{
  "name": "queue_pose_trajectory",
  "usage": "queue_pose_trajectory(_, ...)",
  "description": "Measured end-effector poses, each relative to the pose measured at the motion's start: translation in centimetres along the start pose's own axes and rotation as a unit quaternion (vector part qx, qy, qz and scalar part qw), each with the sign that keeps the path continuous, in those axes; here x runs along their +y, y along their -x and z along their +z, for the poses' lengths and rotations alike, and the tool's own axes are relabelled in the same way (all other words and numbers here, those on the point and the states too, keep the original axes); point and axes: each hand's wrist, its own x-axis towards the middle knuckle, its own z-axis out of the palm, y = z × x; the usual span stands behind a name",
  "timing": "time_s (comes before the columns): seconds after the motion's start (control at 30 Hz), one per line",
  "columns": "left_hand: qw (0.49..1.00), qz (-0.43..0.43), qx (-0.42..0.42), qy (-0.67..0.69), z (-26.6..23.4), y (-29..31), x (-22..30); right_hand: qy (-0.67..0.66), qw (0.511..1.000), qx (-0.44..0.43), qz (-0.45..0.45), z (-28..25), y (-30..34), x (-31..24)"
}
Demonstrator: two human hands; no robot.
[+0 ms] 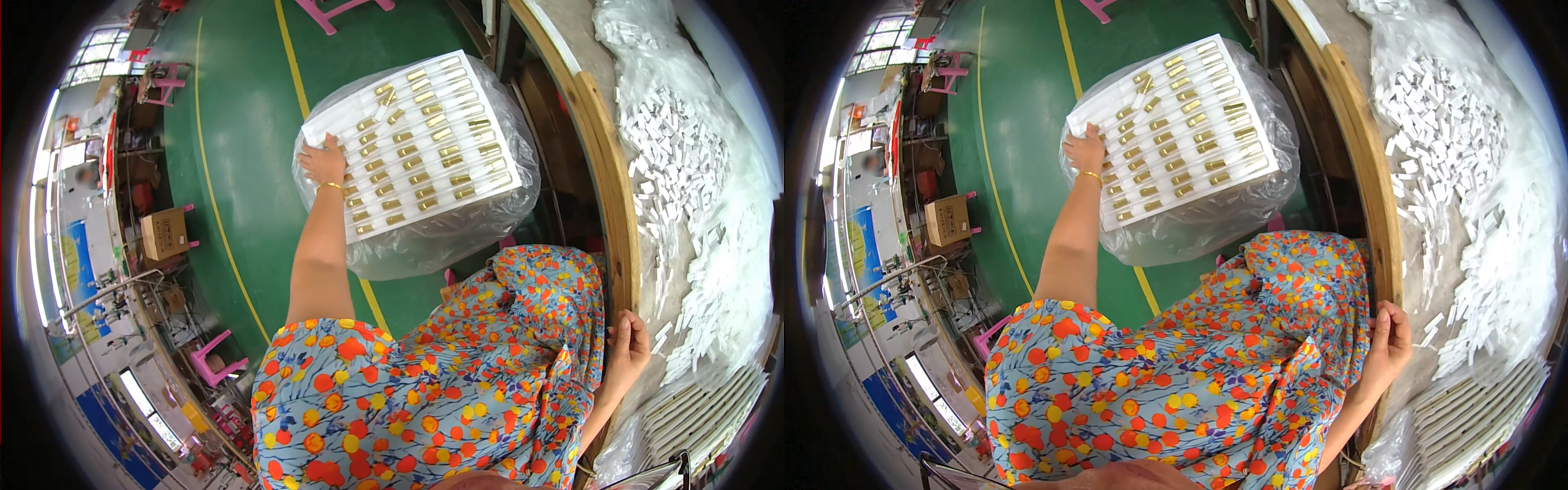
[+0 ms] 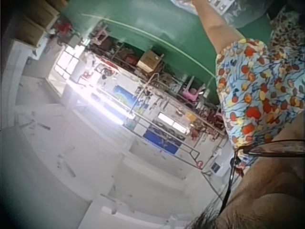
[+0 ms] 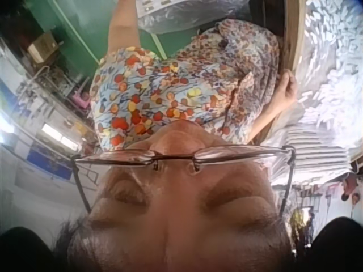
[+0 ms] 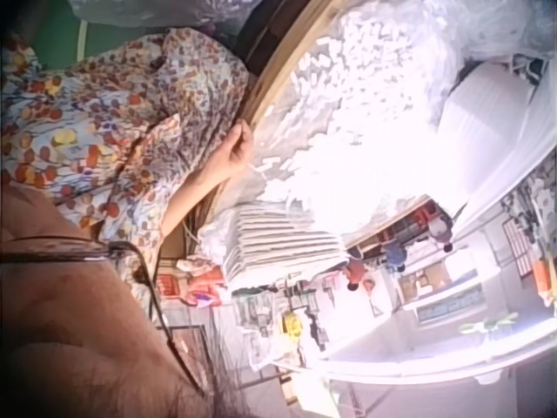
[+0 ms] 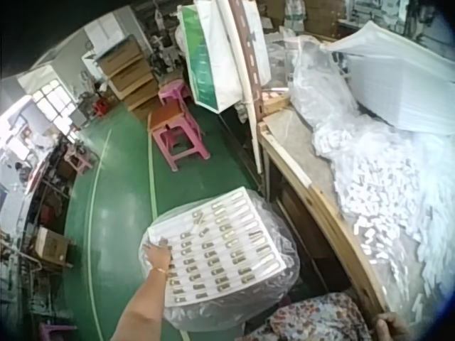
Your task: Manually assembling small white plastic caps onto gold metal pins at a factory workstation.
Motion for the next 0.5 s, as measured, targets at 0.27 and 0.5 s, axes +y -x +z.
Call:
queue_pose_trajectory(0.27, 0.978, 0.206, -0.014, -0.034, 1.5, 1.9, 4.8, 0.004, 1.0, 0.001, -0.012, -0.1, 0.3, 0.0)
queue_pose_trajectory(0.5, 0.983, 0.178, -0.038, -0.012, 1.5, 1.4, 4.3, 0.004, 1.0, 0.007, -0.003, -0.4, 0.2, 0.6)
